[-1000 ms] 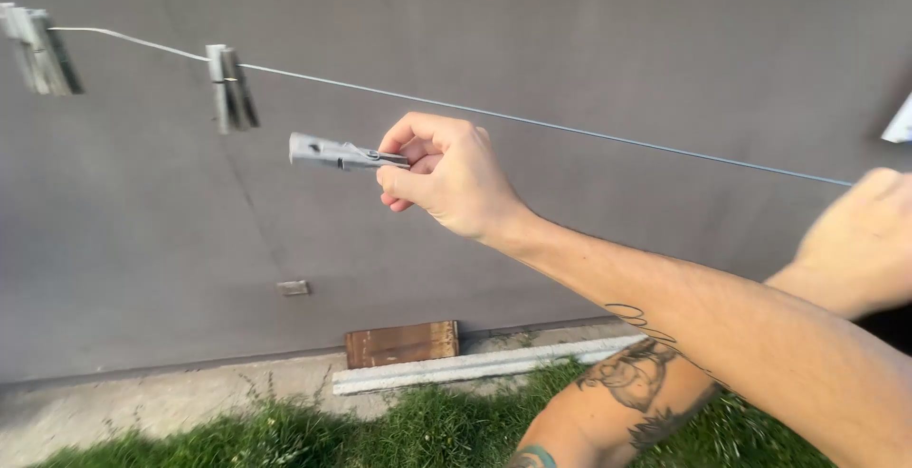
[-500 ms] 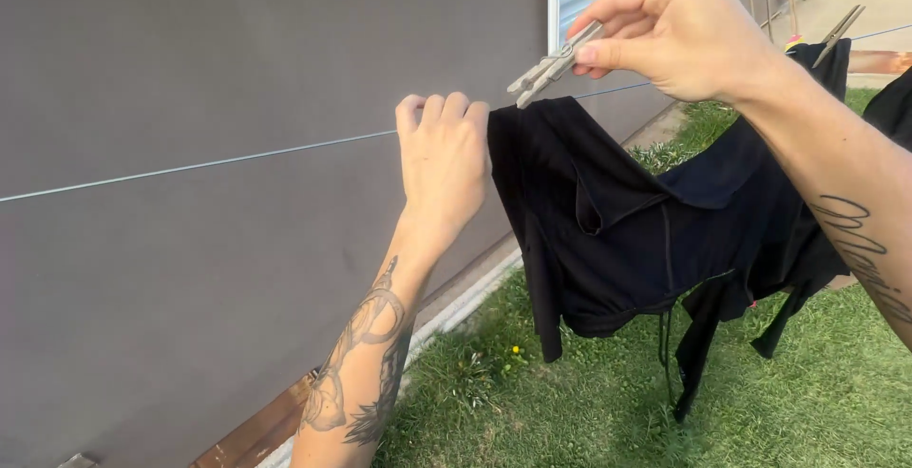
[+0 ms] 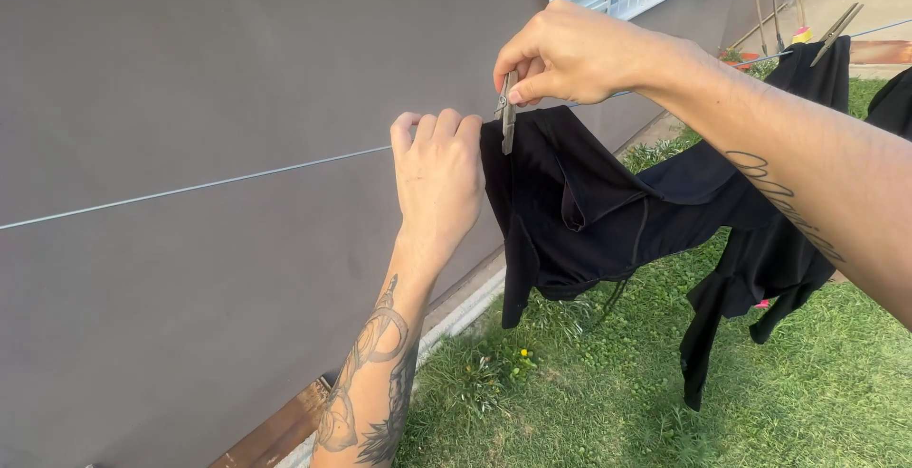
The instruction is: Hanging various items of wet laundry, including a bandana, shirts, and pants, on an outdoor clothesline using plastic clothespins.
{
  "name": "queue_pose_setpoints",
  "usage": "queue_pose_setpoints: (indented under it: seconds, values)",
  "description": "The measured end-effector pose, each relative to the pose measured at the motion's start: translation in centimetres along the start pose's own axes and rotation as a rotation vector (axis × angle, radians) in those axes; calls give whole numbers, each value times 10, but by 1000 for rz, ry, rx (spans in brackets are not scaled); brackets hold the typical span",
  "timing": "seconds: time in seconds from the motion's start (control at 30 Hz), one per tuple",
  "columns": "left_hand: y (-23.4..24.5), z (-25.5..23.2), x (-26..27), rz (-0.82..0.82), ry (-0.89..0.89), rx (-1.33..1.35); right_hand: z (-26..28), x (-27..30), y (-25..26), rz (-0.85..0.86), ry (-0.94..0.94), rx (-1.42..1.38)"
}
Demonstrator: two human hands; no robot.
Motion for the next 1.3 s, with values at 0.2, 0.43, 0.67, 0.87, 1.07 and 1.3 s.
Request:
queue_pose_setpoints:
  seconds: [0.2,0.43,0.67,0.87,1.07,1.3]
  values:
    - [7,1,4,-44,-59,-10,13,10,-7,34,-137,-57]
    - [60,-61,9,-306,-97,585,18,160,4,-409,-148,-411]
    - [-40,-238,87,-49,238,1394,-56,422,-101,-637,-844,-513]
    - [-169,-398,114,312,934,1855,-91,669,-200,-942,-1494,-511]
    - [-217,-550,56,640,1017,2067,-124,805,-228,-1354,-1706,-757]
    - [-284,-730,7,935,1001,2231,-230,886,-205,-1557,-1755,-837]
Point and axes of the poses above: each hand's wrist, its own x-axis away from the middle knuckle, its own y-axis out of the back of the hand, z = x × y, the point moved 5 cm from there along -x, towards the middle knuckle, and after that the axes turned 9 degrees about -y, right-handed, at the moved point
